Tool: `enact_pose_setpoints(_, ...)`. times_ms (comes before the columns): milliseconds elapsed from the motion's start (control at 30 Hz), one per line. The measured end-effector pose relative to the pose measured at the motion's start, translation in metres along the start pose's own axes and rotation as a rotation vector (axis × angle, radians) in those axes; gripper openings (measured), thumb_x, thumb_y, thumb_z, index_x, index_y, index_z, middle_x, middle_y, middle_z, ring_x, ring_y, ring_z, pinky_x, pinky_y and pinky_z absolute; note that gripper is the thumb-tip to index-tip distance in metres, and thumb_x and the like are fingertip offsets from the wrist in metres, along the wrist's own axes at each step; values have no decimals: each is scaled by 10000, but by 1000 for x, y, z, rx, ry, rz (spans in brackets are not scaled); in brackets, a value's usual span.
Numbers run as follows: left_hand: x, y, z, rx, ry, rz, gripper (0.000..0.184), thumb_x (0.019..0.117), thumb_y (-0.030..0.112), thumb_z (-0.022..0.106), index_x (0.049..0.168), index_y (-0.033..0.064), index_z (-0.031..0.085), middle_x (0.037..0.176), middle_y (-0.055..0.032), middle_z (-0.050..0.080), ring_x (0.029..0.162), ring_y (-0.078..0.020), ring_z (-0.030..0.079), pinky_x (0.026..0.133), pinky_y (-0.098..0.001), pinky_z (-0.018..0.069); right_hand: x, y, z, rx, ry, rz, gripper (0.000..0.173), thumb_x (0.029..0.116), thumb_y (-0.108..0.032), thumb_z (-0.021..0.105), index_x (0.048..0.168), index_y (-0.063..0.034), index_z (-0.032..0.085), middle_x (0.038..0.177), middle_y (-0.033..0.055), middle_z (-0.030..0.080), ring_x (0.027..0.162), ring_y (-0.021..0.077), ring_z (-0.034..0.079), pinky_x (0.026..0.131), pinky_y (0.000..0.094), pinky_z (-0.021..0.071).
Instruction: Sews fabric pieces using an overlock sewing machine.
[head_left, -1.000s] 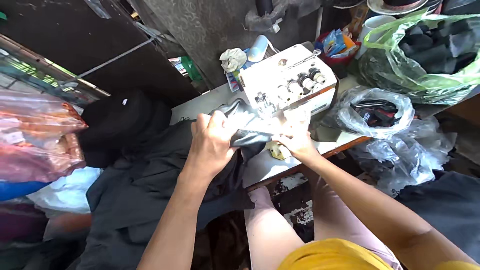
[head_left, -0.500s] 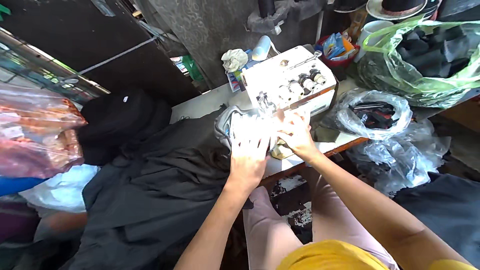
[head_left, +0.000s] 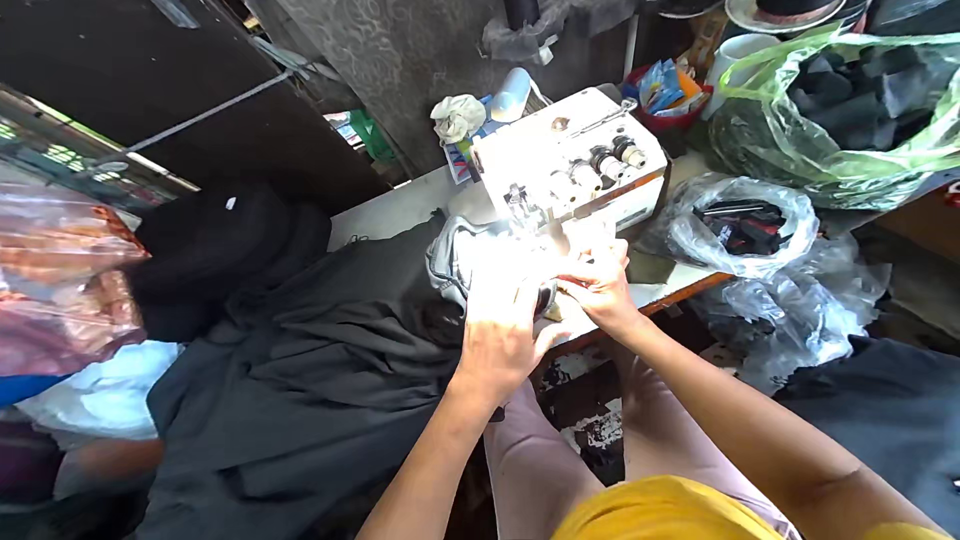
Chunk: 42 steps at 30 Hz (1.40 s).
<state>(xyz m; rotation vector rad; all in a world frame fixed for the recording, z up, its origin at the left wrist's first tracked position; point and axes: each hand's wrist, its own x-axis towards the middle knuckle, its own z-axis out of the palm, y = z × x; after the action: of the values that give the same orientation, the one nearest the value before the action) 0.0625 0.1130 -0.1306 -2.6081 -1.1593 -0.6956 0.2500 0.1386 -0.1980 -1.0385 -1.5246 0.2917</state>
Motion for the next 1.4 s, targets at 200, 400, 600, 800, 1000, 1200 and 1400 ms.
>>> enact_pose_setpoints(200,3,2,8,174,-124,-98,417,917,-33,571,1318,41,661,1380,-164,637,1297,-389,582,1045,-612,454,6,0,11,-29,74,44,92,867,-230,763,923,-201,829,951,14,603,1114,256,479,946,511,316)
enact_pose_setpoints(400,45,-12,-4,155,-471,-271,481,929,36,631,1406,12,579,1499,-232,498,1425,-441,415,1125,-698,287,13,-15,9,-428,-4,-91,178,918,-260,674,1015,-227,819,1094,82,663,1129,339,516,902,566,335)
enact_pose_setpoints(600,77,-40,4,253,-559,-438,369,922,95,704,1233,-83,615,1357,-325,524,1229,-540,528,862,-648,522,-23,-36,-7,-387,-75,-22,212,972,-300,633,1077,-272,816,1183,89,661,1212,322,508,967,568,332)
enact_pose_setpoints(800,36,54,-43,96,-655,-555,448,993,142,525,1427,45,577,1077,-252,713,1021,-450,694,820,-614,540,-19,-31,-42,-126,-73,347,290,954,-328,658,1176,-195,788,1111,90,637,1109,333,540,908,580,415)
enact_pose_setpoints(1000,42,39,12,-305,-513,-314,327,1003,100,531,1290,-8,645,1209,-215,678,1147,-360,661,981,-529,515,13,-46,-25,63,14,161,428,935,-307,660,1303,-91,685,1283,116,564,1216,288,502,973,491,458)
enact_pose_setpoints(1200,-8,-35,-72,-745,-213,70,306,1041,321,591,1078,67,757,961,16,738,906,37,658,842,-169,553,31,-49,-52,266,-617,-184,289,954,-349,694,973,-68,765,848,-7,715,821,30,623,815,307,468)
enact_pose_setpoints(1400,-34,-81,-157,-420,-455,56,415,1036,450,547,787,146,679,660,93,581,634,66,534,595,-125,447,61,-93,-51,963,-903,-199,233,901,-264,764,835,-53,689,776,-88,664,749,-63,606,667,128,508)
